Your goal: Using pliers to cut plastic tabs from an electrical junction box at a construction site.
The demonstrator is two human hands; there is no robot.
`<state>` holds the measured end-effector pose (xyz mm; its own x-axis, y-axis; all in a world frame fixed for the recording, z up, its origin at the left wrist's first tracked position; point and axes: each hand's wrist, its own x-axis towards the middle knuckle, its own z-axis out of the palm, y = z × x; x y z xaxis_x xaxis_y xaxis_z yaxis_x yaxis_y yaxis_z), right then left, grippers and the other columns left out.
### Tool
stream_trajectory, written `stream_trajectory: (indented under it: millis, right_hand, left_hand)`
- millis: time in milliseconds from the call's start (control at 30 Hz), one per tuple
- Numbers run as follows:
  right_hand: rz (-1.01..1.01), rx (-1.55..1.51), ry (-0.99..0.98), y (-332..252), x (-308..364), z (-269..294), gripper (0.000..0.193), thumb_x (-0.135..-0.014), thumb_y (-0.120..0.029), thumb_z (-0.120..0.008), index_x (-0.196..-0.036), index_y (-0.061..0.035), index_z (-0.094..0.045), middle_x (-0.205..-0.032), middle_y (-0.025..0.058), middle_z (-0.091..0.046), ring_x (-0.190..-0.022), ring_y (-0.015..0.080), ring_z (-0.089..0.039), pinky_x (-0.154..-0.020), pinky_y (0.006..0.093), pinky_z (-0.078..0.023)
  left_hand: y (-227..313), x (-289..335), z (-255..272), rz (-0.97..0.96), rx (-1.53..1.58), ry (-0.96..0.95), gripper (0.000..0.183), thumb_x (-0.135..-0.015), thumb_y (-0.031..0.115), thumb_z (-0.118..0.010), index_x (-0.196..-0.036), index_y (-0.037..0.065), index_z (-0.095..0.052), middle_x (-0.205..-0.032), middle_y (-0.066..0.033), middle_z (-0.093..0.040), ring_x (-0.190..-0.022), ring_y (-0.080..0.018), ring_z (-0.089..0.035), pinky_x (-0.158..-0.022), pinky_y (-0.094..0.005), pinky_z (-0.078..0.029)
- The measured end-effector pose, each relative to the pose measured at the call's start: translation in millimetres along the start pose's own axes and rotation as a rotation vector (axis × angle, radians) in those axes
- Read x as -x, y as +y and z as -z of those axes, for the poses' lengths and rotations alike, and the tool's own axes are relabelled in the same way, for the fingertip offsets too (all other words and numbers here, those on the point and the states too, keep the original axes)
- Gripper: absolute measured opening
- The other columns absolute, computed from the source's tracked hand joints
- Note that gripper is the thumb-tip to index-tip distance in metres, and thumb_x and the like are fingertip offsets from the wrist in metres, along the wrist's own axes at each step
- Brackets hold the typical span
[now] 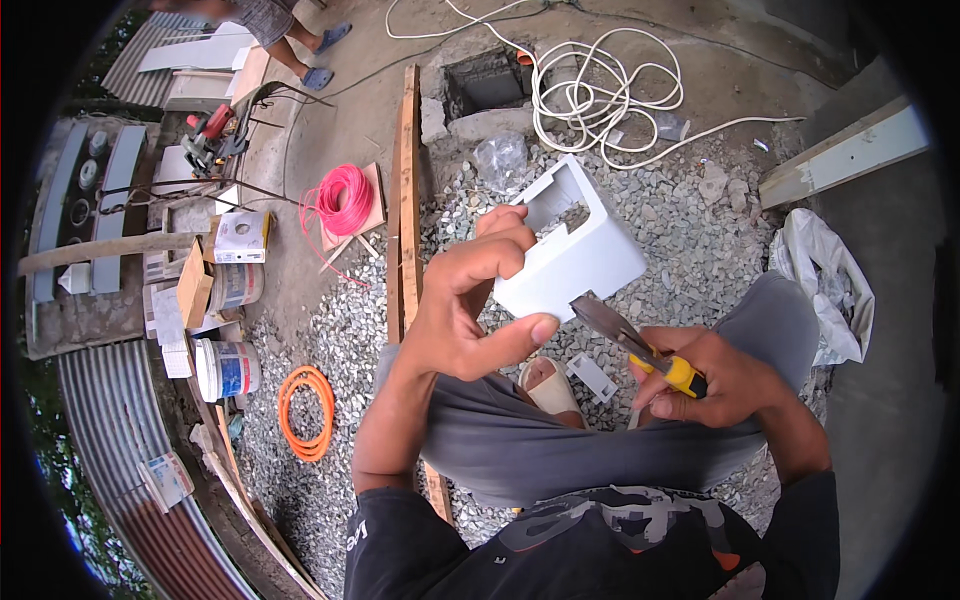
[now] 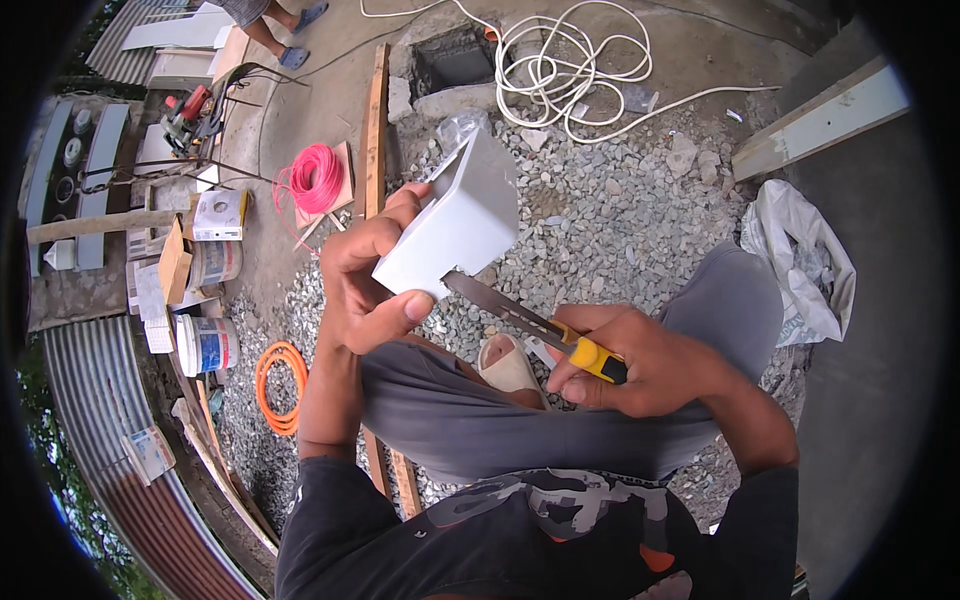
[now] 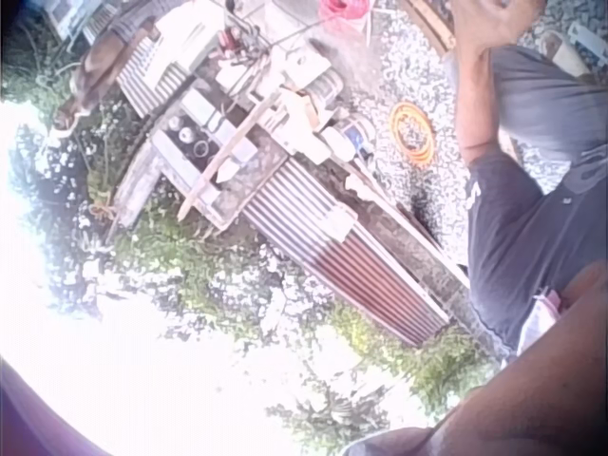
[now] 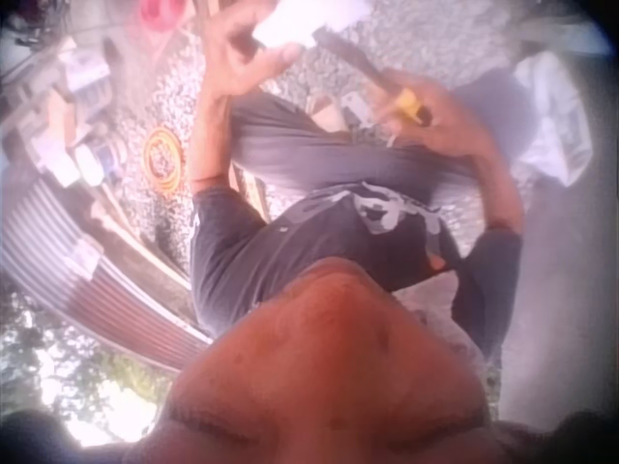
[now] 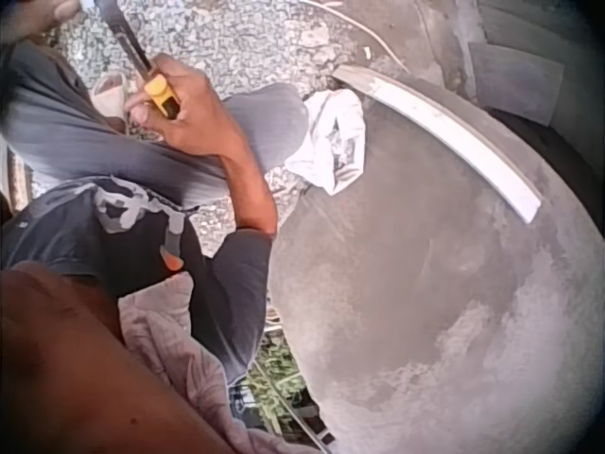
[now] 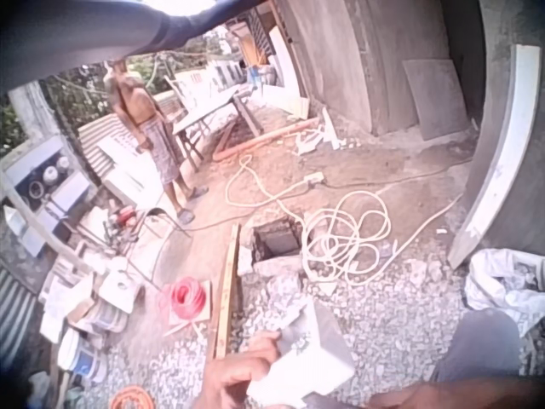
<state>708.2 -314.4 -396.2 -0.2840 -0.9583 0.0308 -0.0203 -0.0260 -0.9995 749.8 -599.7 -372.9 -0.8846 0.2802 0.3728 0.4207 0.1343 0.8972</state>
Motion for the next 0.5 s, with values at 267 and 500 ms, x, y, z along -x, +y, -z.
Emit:
stream_trajectory:
  millis: [267,500]
  right_hand:
    - [-0.108,-0.052,0.086,-2.7,-2.3,-5.0,0.024,-0.084,-0.018,-0.068,-0.098,0.0018,-0.066,-0.090,0.0130,-0.062,-0.080,0.0259,-0.065,-0.072,0.0353,-0.049]
    - [-0.103,-0.134,0.042,-2.9,-1.3,-3.7,0.025,-0.085,-0.019,-0.067,-0.099,0.0017,-0.066,-0.101,0.0136,-0.063,-0.089,0.0256,-0.066,-0.080,0.0336,-0.049]
  left_hand:
    - [-0.3,-2.1,0.8,0.027,0.030,0.034,0.020,-0.068,0.010,-0.073,-0.075,0.006,-0.055,-0.077,-0.0022,-0.050,-0.074,-0.0163,-0.044,-0.096,-0.0380,-0.026]
    - [1.4,0.4,-3.3,0.087,0.046,0.096,0.026,-0.066,0.022,-0.074,-0.071,0.004,-0.056,-0.074,-0.0065,-0.057,-0.076,-0.0199,-0.048,-0.102,-0.0440,-0.027]
